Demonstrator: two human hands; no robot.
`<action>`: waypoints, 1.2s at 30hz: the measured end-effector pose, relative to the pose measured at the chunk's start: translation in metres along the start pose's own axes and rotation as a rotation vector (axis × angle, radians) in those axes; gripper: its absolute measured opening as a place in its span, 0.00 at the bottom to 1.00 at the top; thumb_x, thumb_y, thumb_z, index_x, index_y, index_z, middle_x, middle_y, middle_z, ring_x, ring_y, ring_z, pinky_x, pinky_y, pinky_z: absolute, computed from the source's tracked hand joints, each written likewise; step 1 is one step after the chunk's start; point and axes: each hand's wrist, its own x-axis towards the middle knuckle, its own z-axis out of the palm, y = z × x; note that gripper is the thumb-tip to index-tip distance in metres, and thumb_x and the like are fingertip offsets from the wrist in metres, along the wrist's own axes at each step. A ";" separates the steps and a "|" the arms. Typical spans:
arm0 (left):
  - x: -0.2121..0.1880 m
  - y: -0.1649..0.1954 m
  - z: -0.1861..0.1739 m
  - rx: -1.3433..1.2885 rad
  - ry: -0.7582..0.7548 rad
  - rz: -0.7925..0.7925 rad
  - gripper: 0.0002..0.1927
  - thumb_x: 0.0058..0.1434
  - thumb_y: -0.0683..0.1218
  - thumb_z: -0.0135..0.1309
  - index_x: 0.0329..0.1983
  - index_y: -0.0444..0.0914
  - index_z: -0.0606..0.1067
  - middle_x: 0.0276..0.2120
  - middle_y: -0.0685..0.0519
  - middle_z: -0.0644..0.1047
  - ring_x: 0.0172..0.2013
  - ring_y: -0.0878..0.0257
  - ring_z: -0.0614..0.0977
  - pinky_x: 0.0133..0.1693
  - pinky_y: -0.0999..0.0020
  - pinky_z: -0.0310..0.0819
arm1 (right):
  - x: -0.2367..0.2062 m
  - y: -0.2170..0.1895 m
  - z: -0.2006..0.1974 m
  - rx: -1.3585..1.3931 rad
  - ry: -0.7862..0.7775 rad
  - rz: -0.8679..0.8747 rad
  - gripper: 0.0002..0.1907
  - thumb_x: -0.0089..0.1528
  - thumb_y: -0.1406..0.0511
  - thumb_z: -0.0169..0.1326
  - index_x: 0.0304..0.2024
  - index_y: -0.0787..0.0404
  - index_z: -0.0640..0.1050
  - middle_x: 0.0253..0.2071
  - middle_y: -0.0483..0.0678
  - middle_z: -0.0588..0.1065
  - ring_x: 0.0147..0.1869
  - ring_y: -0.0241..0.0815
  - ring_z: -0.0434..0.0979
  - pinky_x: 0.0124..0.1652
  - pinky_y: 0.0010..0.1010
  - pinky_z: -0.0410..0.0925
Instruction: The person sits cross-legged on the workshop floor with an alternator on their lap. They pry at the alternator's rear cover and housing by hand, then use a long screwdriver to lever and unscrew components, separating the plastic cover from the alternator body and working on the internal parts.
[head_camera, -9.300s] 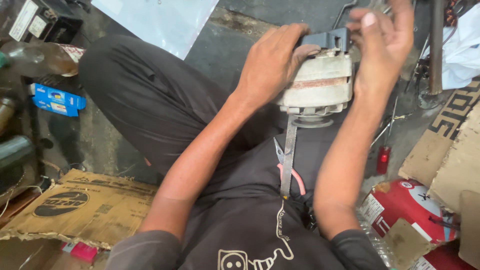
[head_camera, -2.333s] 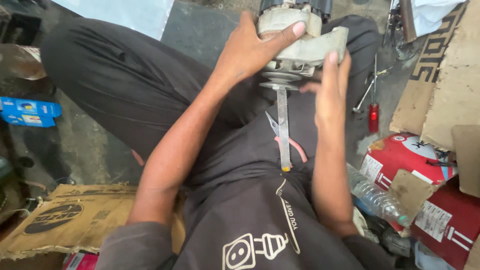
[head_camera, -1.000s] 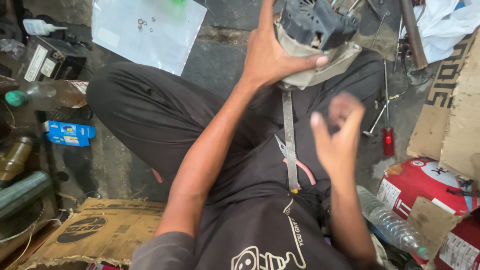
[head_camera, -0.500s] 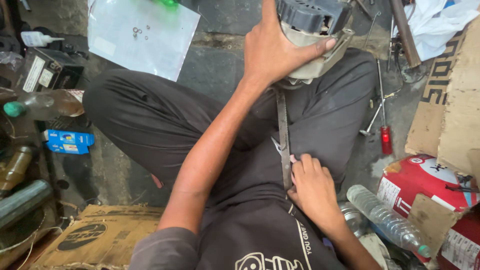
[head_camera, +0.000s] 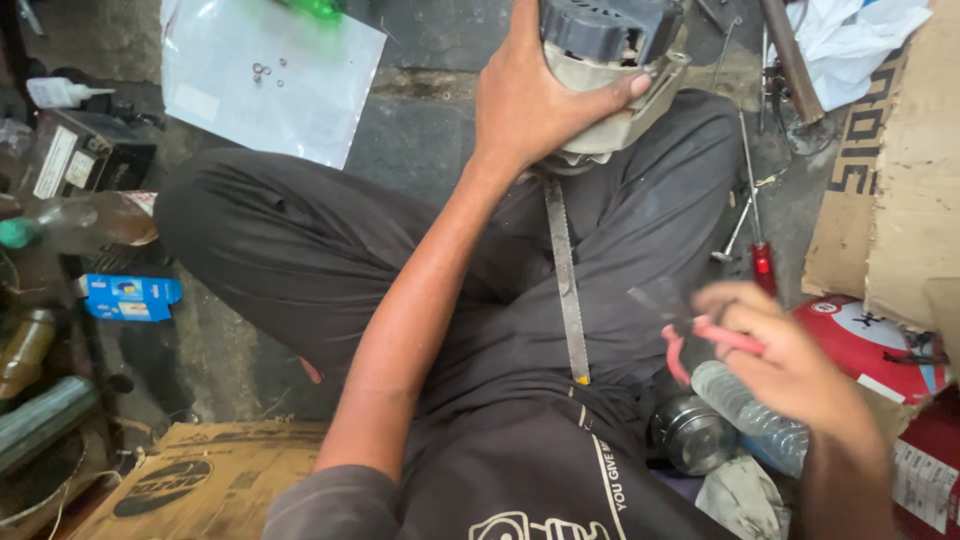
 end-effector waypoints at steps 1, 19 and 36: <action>0.000 0.000 0.000 -0.001 -0.010 -0.011 0.58 0.43 0.72 0.72 0.66 0.38 0.59 0.47 0.39 0.82 0.47 0.41 0.85 0.48 0.52 0.81 | 0.000 -0.001 -0.010 0.172 -0.010 -0.100 0.11 0.57 0.73 0.49 0.41 0.66 0.78 0.69 0.55 0.66 0.61 0.41 0.76 0.48 0.26 0.69; 0.006 -0.003 0.007 -0.117 0.005 0.038 0.54 0.44 0.66 0.76 0.63 0.37 0.60 0.46 0.39 0.83 0.47 0.42 0.86 0.49 0.53 0.82 | 0.127 -0.094 -0.006 -0.418 0.620 -0.393 0.07 0.59 0.79 0.52 0.35 0.71 0.67 0.41 0.57 0.75 0.40 0.46 0.77 0.37 0.29 0.66; 0.014 -0.004 0.010 -0.082 0.032 0.029 0.53 0.46 0.64 0.75 0.64 0.37 0.60 0.45 0.42 0.82 0.46 0.41 0.85 0.46 0.51 0.81 | 0.192 -0.026 0.065 0.121 0.906 -0.494 0.12 0.59 0.84 0.44 0.35 0.66 0.62 0.42 0.49 0.67 0.41 0.34 0.65 0.47 0.21 0.64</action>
